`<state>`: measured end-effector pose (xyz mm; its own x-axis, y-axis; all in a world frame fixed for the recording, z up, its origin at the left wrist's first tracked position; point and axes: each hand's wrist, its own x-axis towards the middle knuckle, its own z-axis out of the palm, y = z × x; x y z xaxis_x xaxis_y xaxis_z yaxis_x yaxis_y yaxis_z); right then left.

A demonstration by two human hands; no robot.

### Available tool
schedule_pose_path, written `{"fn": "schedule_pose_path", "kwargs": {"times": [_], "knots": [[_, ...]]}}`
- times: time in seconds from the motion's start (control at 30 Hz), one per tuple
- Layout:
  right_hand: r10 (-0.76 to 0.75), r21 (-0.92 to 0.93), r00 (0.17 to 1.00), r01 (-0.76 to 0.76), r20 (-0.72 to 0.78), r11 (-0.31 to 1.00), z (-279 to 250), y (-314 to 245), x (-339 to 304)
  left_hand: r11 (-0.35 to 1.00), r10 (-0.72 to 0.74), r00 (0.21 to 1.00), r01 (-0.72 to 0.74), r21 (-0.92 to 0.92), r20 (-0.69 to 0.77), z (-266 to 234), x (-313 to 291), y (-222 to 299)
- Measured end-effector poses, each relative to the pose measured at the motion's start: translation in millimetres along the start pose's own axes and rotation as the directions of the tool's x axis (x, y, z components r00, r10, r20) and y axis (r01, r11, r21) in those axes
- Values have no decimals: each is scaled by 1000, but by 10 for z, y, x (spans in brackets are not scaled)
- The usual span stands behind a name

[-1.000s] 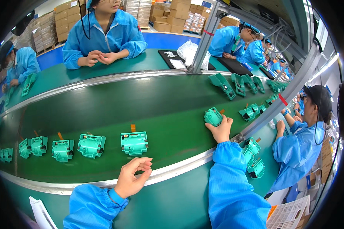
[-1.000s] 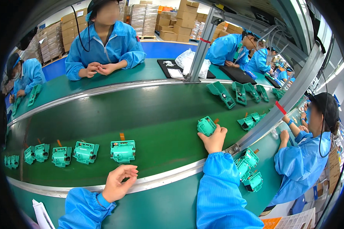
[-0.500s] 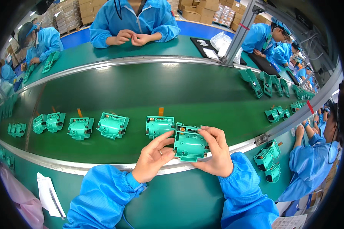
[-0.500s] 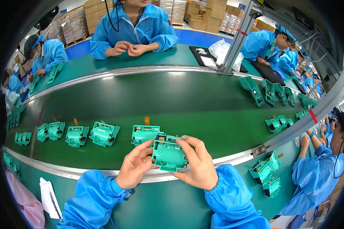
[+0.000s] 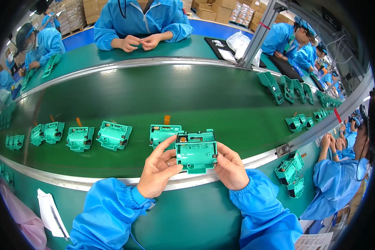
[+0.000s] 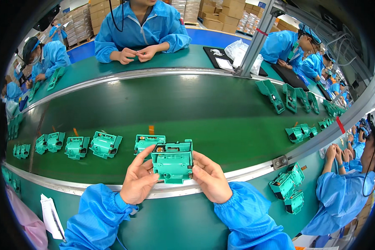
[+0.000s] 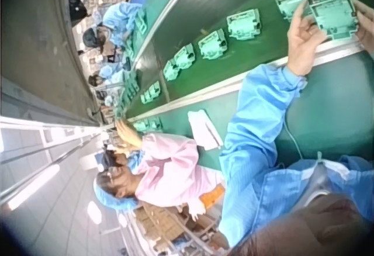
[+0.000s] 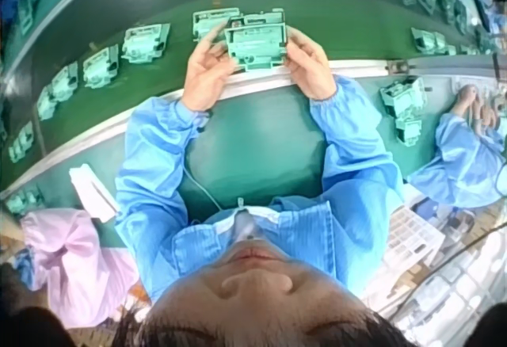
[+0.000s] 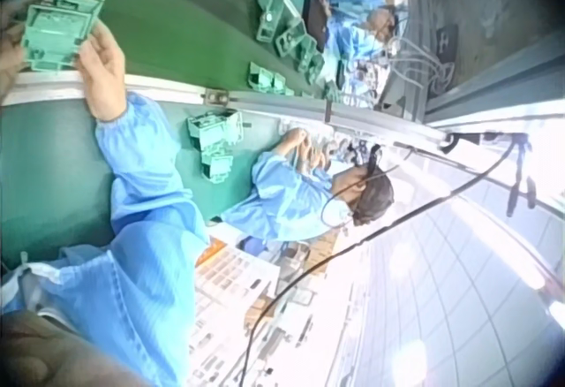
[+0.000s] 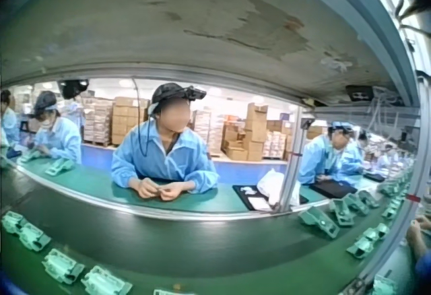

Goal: The person assembles electronic components into green plastic housings by hand on a conveyor belt assembly line.

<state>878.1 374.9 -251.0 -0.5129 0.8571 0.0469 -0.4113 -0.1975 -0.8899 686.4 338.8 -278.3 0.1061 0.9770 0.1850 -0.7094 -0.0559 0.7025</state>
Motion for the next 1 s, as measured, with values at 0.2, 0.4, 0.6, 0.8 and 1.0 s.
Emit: {"fn": "schedule_pose_path", "kwargs": {"times": [0.2, 0.4, 0.6, 0.8, 1.0], "knots": [[92, 125, 996, -94, 19, 988, -56, -3, 36, 1000, -20, 1000, 19, 23, 25, -22, 12, -39], [114, 123, 992, -107, -51, 987, -17, -33, 11, 999, -23, 997, 20, 48, 74, -11, 15, -73], [141, 93, 989, -136, -53, 986, -61, -65, -24, 996, -53, 994, 45, 77, 97, 14, 17, -97], [179, 82, 983, -175, -44, 981, -99, -91, -29, 995, -57, 993, 48, 86, 108, 51, 19, -137], [192, 49, 978, -188, -79, 981, -178, -43, -3, 993, -116, 991, 114, 29, 68, 53, 54, -147]]}}
